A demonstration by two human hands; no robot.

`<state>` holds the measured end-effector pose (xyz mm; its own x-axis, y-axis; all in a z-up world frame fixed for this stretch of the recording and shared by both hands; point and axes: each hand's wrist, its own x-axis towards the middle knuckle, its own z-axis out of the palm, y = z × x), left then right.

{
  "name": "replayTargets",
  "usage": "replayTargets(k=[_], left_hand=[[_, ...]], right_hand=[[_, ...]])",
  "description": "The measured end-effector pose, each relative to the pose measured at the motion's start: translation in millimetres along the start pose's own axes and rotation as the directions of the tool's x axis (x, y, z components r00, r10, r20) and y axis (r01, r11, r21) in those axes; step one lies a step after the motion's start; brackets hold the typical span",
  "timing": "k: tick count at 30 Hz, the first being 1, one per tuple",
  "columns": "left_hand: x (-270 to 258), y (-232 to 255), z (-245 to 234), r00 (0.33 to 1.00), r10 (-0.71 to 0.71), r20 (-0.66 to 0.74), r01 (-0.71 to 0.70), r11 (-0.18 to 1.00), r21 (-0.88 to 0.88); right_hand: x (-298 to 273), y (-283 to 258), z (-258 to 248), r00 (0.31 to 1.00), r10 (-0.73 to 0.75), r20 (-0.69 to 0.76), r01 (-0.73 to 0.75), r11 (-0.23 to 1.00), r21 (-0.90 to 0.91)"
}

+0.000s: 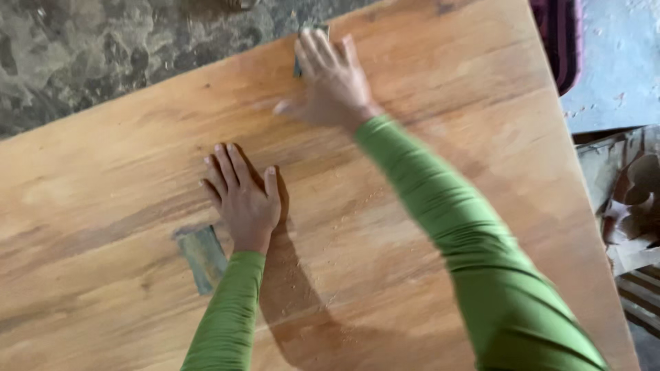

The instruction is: The person sands a large wooden tabletop using a sanding block. They move the block back and forth across the surface, covering different areas to smooth the wood. The person occasionally pauses to wipe the surface with their hand to check the texture.

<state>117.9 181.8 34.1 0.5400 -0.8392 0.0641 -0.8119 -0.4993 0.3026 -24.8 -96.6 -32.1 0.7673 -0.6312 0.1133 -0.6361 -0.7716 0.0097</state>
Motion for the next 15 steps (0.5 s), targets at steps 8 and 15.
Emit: replayTargets(k=[8,15], left_hand=[[-2.6,-3.8,14.2,0.999,-0.048,0.000,0.048,0.998,0.038],[0.5,-3.0,6.5,0.999,-0.027,0.039,0.027,1.000,0.013]], right_hand=[[-39.7,90.8,-27.4,0.903,0.400,-0.156,-0.412,0.909,-0.060],[-18.3,-88.5,-26.5,0.972,-0.135,0.190,0.089,0.968,0.235]])
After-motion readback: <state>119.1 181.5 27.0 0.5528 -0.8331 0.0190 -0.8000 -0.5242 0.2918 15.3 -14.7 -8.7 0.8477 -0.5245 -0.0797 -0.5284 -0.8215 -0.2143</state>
